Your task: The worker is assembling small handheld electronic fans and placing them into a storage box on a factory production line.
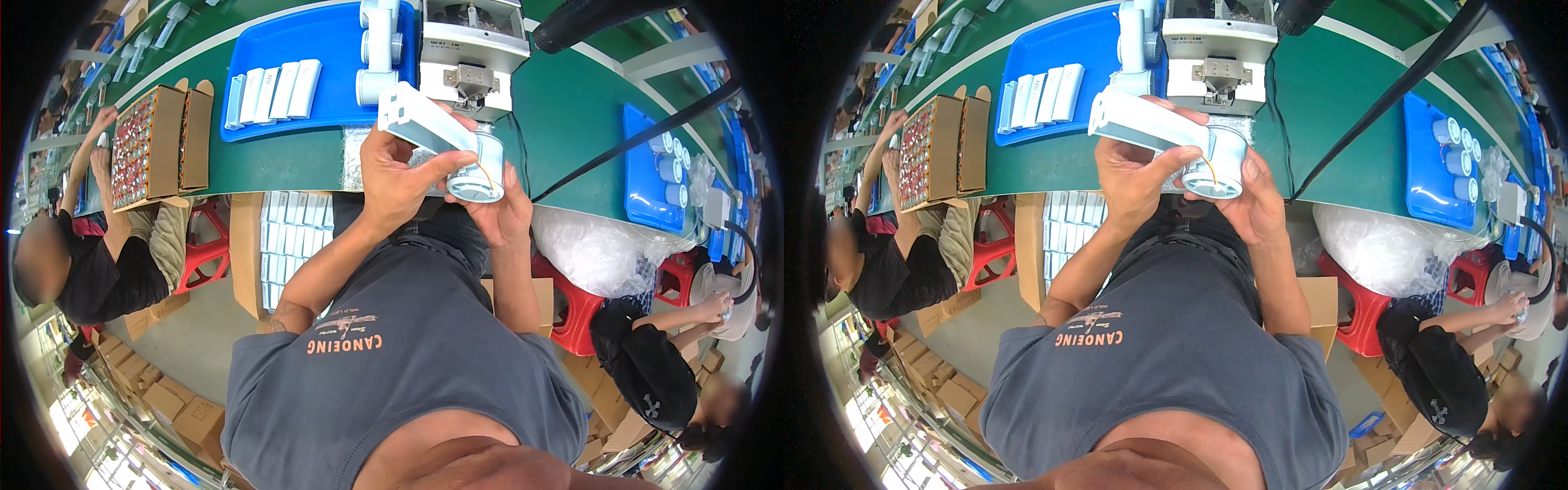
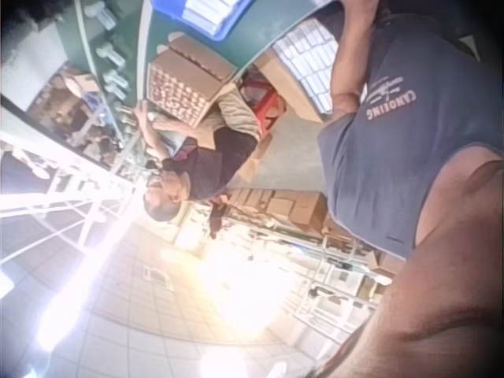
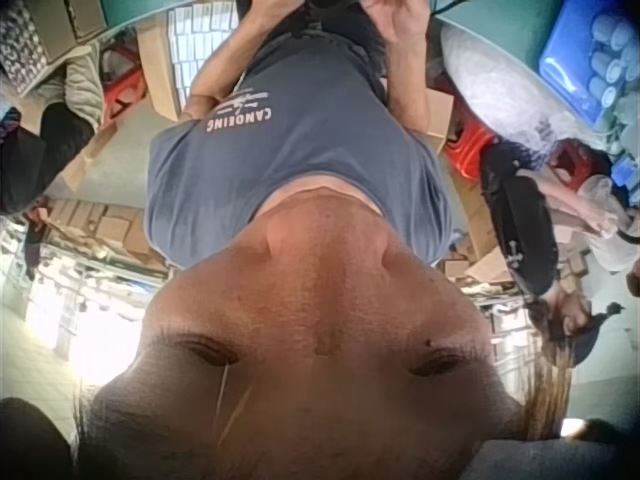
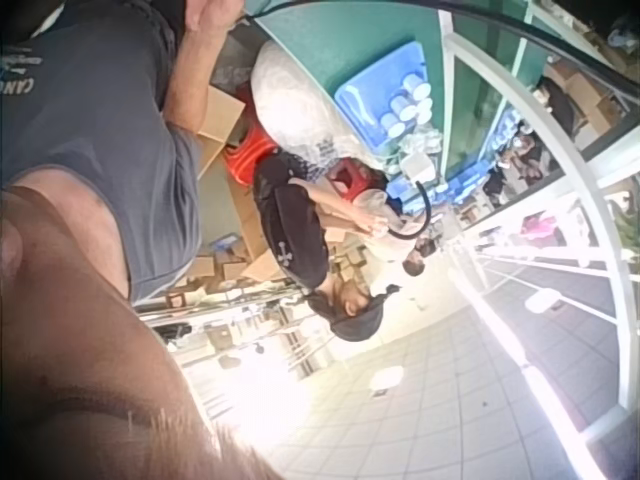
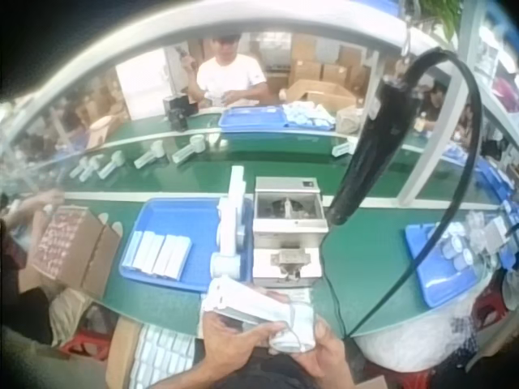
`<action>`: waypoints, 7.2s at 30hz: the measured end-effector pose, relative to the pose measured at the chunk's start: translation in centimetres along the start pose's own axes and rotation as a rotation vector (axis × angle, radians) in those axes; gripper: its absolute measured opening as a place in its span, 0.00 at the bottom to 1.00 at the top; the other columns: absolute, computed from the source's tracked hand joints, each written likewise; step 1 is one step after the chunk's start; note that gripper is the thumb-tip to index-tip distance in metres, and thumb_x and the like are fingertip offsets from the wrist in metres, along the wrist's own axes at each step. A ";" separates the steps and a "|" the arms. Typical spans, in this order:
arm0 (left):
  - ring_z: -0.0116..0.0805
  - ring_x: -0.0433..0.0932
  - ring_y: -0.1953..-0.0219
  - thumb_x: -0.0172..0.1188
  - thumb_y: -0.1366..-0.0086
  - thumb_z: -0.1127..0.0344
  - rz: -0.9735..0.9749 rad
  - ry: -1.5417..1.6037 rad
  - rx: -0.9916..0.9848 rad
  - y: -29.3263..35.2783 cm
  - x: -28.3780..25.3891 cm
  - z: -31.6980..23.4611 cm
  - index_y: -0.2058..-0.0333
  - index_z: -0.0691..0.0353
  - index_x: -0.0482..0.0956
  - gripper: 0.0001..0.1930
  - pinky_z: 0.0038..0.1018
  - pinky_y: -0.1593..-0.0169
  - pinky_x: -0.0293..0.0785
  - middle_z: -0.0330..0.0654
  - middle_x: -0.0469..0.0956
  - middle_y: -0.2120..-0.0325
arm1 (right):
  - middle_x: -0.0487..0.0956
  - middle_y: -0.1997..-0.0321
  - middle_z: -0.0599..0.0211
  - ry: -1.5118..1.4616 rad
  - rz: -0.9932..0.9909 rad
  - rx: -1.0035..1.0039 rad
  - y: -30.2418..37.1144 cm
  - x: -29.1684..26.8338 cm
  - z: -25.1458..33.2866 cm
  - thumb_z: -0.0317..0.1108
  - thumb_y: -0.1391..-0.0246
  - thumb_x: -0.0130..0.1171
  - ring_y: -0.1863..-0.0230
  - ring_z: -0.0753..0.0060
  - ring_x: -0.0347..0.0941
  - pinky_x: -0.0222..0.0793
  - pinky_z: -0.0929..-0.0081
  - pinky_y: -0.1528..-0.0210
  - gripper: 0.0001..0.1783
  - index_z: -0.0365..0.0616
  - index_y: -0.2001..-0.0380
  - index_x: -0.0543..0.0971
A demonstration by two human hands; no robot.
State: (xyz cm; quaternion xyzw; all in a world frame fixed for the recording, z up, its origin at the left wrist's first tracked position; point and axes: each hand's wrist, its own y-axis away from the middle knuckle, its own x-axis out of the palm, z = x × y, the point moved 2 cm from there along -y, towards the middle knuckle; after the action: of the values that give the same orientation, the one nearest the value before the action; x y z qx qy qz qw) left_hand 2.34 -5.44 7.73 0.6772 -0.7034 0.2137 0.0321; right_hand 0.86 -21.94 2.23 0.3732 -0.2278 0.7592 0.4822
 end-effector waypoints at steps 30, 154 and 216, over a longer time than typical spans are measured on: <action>0.34 0.80 0.49 0.77 0.49 0.69 0.120 -0.312 0.061 1.5 1.1 0.1 0.43 0.65 0.69 0.35 0.28 0.46 0.73 0.43 0.82 0.51 | 0.70 0.35 0.44 -0.286 0.116 -0.030 -0.3 -1.5 -1.4 0.52 0.34 0.52 0.38 0.47 0.72 0.71 0.47 0.38 0.40 0.33 0.31 0.58; 0.50 0.78 0.57 0.70 0.42 0.61 -0.191 -1.698 -0.001 -4.3 -15.2 -2.0 0.59 0.66 0.80 0.17 0.40 0.56 0.77 0.51 0.77 0.62 | 0.83 0.54 0.48 1.891 -0.155 -0.448 -10.5 -12.7 19.5 0.37 0.34 0.57 0.52 0.48 0.80 0.74 0.63 0.49 0.16 0.37 0.50 0.79; 0.50 0.78 0.43 0.57 0.27 0.62 -0.169 0.410 -0.223 -1.3 -5.3 -0.3 0.43 0.68 0.67 0.21 0.45 0.38 0.76 0.57 0.77 0.48 | 0.72 0.43 0.38 0.219 0.035 -0.035 4.8 2.2 1.9 0.48 0.57 0.72 0.47 0.53 0.78 0.76 0.58 0.46 0.52 0.33 0.34 0.60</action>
State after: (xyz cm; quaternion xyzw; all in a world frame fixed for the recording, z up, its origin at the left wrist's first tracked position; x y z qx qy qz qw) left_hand 3.92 -0.39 6.57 0.6686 -0.6421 0.2643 0.2662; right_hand -3.34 -24.10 5.18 0.2754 -0.1935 0.7997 0.4972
